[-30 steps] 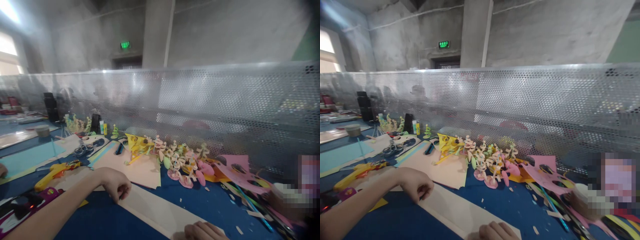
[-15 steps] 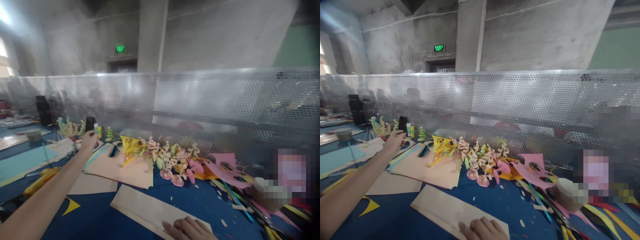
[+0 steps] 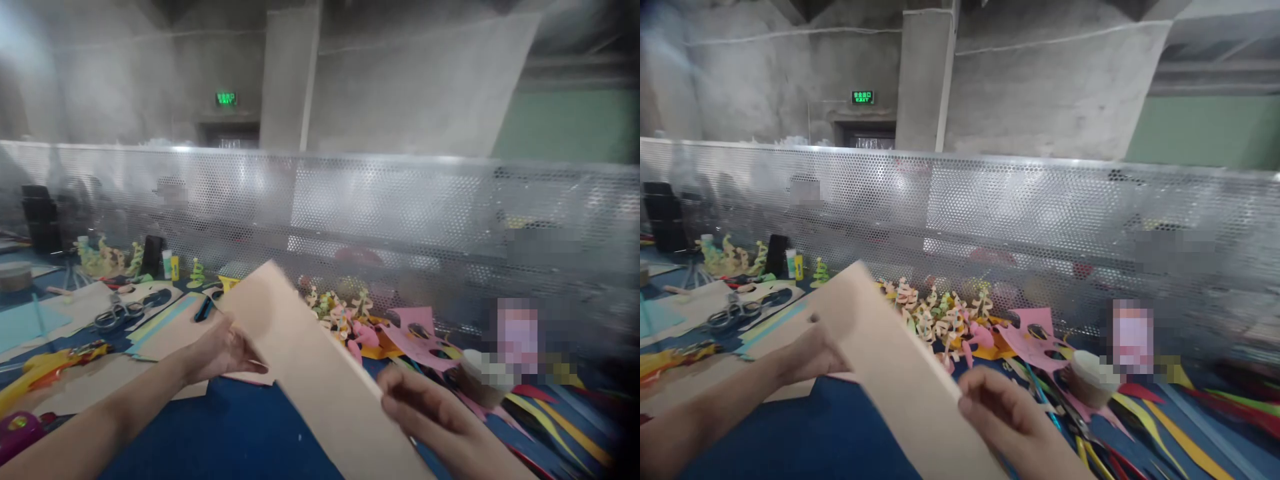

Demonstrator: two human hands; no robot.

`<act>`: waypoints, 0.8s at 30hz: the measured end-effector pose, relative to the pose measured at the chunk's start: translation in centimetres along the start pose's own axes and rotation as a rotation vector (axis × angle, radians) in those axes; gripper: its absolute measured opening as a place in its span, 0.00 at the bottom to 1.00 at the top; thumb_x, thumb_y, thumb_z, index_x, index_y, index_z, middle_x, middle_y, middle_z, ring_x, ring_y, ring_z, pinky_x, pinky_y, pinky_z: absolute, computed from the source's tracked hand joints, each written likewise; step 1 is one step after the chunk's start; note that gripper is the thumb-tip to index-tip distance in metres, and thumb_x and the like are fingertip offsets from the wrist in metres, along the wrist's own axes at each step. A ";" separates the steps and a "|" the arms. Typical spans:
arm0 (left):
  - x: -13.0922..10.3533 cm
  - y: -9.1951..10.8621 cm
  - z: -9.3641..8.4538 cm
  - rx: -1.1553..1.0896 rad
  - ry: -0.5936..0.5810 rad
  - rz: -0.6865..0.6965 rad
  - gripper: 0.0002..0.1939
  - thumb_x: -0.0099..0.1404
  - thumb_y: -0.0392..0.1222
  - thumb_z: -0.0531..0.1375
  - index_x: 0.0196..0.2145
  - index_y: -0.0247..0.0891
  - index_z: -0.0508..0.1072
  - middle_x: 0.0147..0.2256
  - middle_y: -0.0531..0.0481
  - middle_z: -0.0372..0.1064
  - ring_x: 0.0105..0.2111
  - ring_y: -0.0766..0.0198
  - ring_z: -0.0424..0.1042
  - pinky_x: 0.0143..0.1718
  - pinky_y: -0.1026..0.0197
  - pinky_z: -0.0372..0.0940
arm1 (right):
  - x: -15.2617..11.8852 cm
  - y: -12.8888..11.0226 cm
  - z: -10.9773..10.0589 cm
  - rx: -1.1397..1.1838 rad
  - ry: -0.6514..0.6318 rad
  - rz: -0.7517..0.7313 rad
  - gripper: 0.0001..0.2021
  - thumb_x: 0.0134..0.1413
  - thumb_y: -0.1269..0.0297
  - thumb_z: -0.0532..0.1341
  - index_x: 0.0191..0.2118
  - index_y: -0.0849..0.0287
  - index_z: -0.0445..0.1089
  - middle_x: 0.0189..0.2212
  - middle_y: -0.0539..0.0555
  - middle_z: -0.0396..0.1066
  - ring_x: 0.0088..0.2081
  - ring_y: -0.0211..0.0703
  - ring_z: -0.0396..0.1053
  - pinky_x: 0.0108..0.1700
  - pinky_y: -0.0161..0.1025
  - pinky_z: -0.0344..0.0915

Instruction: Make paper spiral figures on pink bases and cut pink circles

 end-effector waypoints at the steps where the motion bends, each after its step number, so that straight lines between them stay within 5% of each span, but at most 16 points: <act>1: 0.0 0.3 0.6 -0.176 -0.023 0.018 0.30 0.67 0.49 0.36 0.52 0.27 0.62 0.42 0.41 0.72 0.37 0.60 0.72 0.30 0.65 0.66 | 0.1 0.8 -0.9 0.117 0.069 0.054 0.13 0.49 0.51 0.58 0.29 0.55 0.61 0.23 0.45 0.57 0.25 0.34 0.57 0.28 0.31 0.57; 5: 0.0 1.5 4.7 -1.252 -0.180 -0.023 0.46 0.53 0.71 0.40 0.57 0.32 0.53 0.47 0.35 0.68 0.45 0.52 0.68 0.47 0.53 0.60 | 0.9 5.0 -0.6 0.270 0.165 0.149 0.20 0.42 0.45 0.61 0.27 0.56 0.56 0.23 0.45 0.54 0.26 0.34 0.55 0.27 0.31 0.57; 7: 0.0 1.5 6.9 -1.426 -0.194 -0.088 0.46 0.49 0.71 0.48 0.57 0.36 0.52 0.44 0.38 0.70 0.41 0.53 0.71 0.48 0.50 0.59 | 1.2 6.1 1.1 0.190 0.084 0.143 0.21 0.42 0.42 0.59 0.27 0.56 0.55 0.22 0.44 0.52 0.24 0.34 0.53 0.24 0.29 0.54; 9: 0.0 0.9 8.0 -1.421 -0.101 -0.124 0.40 0.51 0.57 0.60 0.56 0.41 0.51 0.41 0.43 0.72 0.37 0.57 0.72 0.45 0.53 0.61 | 1.2 6.2 2.9 0.122 -0.010 0.126 0.22 0.44 0.40 0.56 0.28 0.56 0.55 0.22 0.43 0.51 0.23 0.33 0.51 0.23 0.29 0.51; 12: -0.2 0.4 9.0 -1.413 0.006 -0.156 0.32 0.51 0.46 0.64 0.52 0.42 0.57 0.41 0.45 0.71 0.41 0.56 0.71 0.43 0.56 0.63 | 0.8 5.4 4.4 0.072 -0.084 0.090 0.23 0.45 0.39 0.54 0.28 0.56 0.54 0.22 0.43 0.49 0.22 0.33 0.49 0.24 0.30 0.48; 16: -0.6 0.9 8.9 -1.376 0.043 -0.100 0.22 0.51 0.45 0.65 0.42 0.37 0.65 0.39 0.43 0.72 0.39 0.55 0.71 0.42 0.54 0.63 | 0.5 4.7 5.0 0.056 -0.137 0.093 0.23 0.43 0.40 0.55 0.27 0.57 0.53 0.21 0.43 0.49 0.23 0.33 0.47 0.25 0.31 0.46; 24: -0.7 0.1 9.5 -1.235 0.066 -0.085 0.26 0.48 0.52 0.65 0.43 0.40 0.65 0.39 0.45 0.71 0.39 0.53 0.70 0.40 0.52 0.63 | -0.1 5.3 4.3 0.116 -0.168 0.252 0.22 0.40 0.43 0.60 0.26 0.58 0.58 0.19 0.43 0.53 0.21 0.31 0.51 0.20 0.28 0.45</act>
Point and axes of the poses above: each hand's wrist, its own x-axis towards the middle knuckle, its own z-axis out of the palm, y = z × x, the point moved 10 cm from there along x, towards the middle knuckle
